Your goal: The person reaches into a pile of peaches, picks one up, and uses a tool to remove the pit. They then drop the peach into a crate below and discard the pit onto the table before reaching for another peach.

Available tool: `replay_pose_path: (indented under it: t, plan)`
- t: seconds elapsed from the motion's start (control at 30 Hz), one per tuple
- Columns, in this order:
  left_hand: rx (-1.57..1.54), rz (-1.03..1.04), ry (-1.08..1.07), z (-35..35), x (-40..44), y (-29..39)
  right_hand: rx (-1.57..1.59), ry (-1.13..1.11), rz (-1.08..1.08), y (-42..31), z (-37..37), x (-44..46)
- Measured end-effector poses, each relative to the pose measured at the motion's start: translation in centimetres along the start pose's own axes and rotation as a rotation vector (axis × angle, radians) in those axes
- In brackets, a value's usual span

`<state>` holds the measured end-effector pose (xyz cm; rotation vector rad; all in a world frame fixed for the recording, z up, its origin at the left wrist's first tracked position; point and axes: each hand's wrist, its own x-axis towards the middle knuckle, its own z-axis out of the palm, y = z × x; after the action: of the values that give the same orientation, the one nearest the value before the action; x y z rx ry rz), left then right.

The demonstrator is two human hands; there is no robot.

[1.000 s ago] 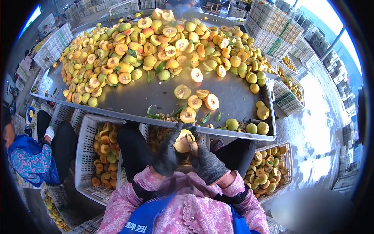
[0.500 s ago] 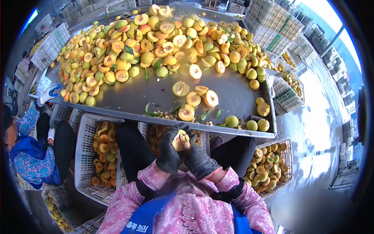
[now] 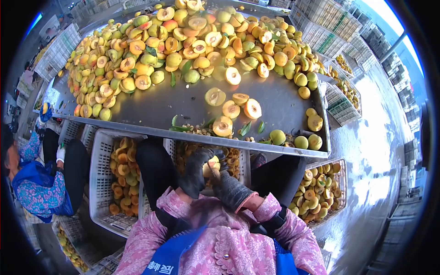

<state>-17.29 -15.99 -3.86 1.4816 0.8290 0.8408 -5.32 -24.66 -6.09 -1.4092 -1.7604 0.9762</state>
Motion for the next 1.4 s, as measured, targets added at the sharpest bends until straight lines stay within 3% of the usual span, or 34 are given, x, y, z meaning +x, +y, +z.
replay_pose_path:
  t: [0.1,0.13,0.23,0.33,0.4,0.47,0.53,0.57,0.63,0.77,0.9,1.03,1.17,1.33,1.4]
  plan:
    - [0.273,0.226,0.074,0.0,0.0,0.8,-0.326,-0.113,-0.111,1.6,-0.2,0.1]
    - [0.369,0.323,0.113,0.0,0.0,0.8,-0.329,-0.143,-0.054,1.3,-0.6,0.2]
    - [0.478,0.203,0.141,-0.1,-0.4,0.5,-0.172,-0.163,0.248,-3.9,-3.3,1.1]
    - [-0.048,-0.049,0.302,0.8,0.0,0.5,-0.151,-0.158,0.353,-3.3,-2.2,1.7]
    - [-0.058,-0.045,0.305,0.5,0.4,-2.0,0.429,-0.129,0.574,0.5,0.8,2.3]
    - [-0.152,-0.089,0.342,0.5,0.6,-2.5,0.475,-0.097,0.547,1.6,2.2,2.1]
    - [-0.273,-0.140,0.378,0.7,0.9,-1.6,-0.017,-0.063,0.285,1.0,2.3,2.0]
    - [-0.304,-0.143,0.385,0.7,1.1,-1.4,-0.033,-0.088,0.326,0.7,2.0,2.0]
    - [-0.243,-0.075,0.349,0.3,1.2,-1.7,-0.065,-0.142,0.406,-1.2,0.7,2.6]
    - [-0.058,0.022,0.266,-0.7,1.1,-2.6,-0.297,-0.373,0.170,0.3,0.8,2.9]
    - [-0.088,0.009,0.269,-1.1,1.1,-2.7,-0.130,-0.319,0.102,2.3,2.0,2.1]
    - [-0.494,-0.329,0.325,-1.0,1.5,-2.1,-0.198,-0.309,0.227,2.1,2.4,2.5]
    - [-0.183,-0.078,0.353,-1.0,1.3,-3.6,-0.081,-0.217,0.385,1.0,2.2,3.2]
    - [-0.046,-0.054,0.391,-1.7,1.3,-5.9,0.291,-0.149,0.677,-3.6,0.7,4.7]
    - [-0.280,-0.187,0.387,-1.5,1.5,-4.4,0.049,-0.141,0.430,-3.1,0.8,4.7]
